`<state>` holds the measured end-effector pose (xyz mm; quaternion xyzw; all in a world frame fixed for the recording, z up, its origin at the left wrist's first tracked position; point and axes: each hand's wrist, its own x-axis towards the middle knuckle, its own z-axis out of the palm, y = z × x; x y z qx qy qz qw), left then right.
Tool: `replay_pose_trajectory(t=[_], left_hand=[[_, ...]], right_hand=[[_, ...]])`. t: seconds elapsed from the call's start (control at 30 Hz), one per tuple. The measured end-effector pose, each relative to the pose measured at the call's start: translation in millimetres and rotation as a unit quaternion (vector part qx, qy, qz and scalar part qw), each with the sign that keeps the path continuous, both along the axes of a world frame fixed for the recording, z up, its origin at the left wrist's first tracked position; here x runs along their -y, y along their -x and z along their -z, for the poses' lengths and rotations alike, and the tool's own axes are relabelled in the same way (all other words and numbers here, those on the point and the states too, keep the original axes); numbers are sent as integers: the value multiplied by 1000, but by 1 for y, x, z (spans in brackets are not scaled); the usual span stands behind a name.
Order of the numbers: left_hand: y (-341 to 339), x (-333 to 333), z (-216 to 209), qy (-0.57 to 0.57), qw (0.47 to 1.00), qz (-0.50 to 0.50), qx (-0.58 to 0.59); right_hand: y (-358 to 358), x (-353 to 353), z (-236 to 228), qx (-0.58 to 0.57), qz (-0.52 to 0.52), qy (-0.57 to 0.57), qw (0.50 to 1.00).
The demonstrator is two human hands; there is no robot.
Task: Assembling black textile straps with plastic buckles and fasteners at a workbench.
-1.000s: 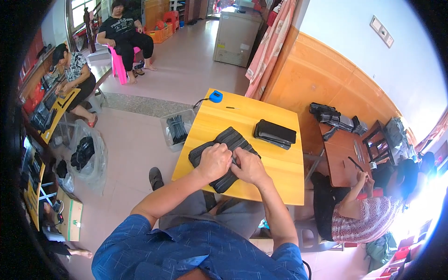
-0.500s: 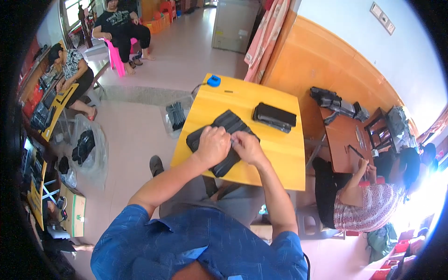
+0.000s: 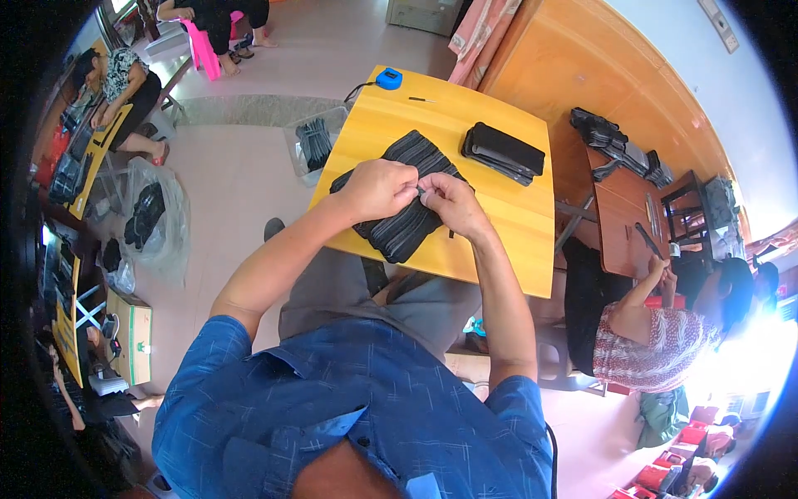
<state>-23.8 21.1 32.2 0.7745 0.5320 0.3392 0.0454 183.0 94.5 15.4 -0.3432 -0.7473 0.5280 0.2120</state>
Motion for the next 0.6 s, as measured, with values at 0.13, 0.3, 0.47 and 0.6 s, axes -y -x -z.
replay_pose_trajectory(t=[0.13,0.3,0.47,0.6], left_hand=[[-4,10,-14,18,1000,0,-25],[-9,8,-24,85,990,-50,-101],[-3,-5,-14,71,993,11,-88],[2,-9,-9,61,997,29,-43]], right_hand=[[-1,-2,5,-7,-1,-40,999],[4,4,-2,-2,9,-81,997],[1,6,-9,20,-5,-71,997],[-1,7,-14,-2,-25,-122,992]])
